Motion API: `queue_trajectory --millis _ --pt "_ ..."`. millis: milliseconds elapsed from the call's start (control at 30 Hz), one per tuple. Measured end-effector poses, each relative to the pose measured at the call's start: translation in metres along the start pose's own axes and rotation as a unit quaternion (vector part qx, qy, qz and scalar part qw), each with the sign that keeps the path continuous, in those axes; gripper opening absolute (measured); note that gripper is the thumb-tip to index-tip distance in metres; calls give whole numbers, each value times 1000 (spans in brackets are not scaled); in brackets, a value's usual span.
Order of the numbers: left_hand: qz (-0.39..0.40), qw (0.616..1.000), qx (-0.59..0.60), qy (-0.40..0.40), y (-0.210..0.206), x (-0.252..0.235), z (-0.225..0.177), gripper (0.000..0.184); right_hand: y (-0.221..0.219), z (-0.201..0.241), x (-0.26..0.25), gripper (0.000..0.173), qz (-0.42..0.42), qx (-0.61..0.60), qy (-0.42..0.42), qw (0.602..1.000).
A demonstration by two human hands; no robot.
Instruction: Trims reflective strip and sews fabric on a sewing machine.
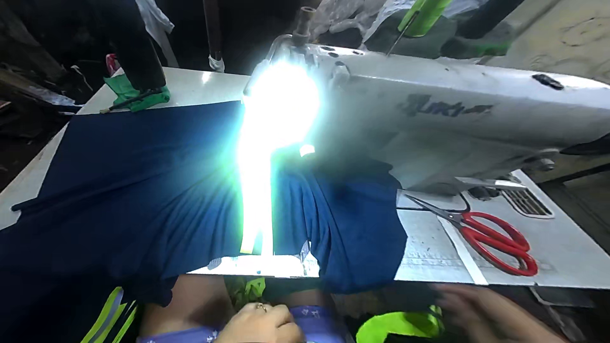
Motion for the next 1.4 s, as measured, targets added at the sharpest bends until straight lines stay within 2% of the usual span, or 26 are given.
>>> queue_trajectory --millis 33,100,167,233,333,533,700,867,1033,1167,1400 --pt "-64 998 -1 -27 19 1 -7 20 -23 41 -16 25 -17 -57 96 994" --pt "-202 977 -42 -50 63 1 -7 22 -60 107 -38 20 -51 -103 220 969" --pt "-318 940 -116 -34 93 -2 13 26 -89 136 -60 23 -91 -62 306 946" --pt "-354 922 -156 -19 103 -8 37 29 -112 139 -81 26 -129 -8 352 927" --pt "-347 923 -168 -3 95 -12 52 28 -128 131 -98 25 -126 19 360 924" --pt "-347 923 -167 4 89 -11 55 26 -131 127 -93 28 -124 17 354 927" --pt "-344 917 -198 -25 88 -12 52 32 -132 127 -92 34 -126 36 361 923" --pt "-347 908 -227 -56 86 -15 48 31 -132 126 -92 38 -123 45 362 923" --pt "-314 907 -254 -120 81 -14 43 31 -132 130 -90 37 -117 48 355 926" --pt "-285 910 -277 -121 88 -6 46 32 -131 148 -87 34 -92 66 331 937" --pt "-245 931 -251 -99 89 -4 39 33 -124 146 -87 34 -39 64 317 946"
Point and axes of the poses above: each hand's wrist, its own x-axis away from the middle knuckle, its own y-axis out of the back of the hand, z = x × y, the point moved 3 cm from there along -x, towards the middle knuckle, and after that the axes turned 6 degrees about y, right-handed, at the moved point
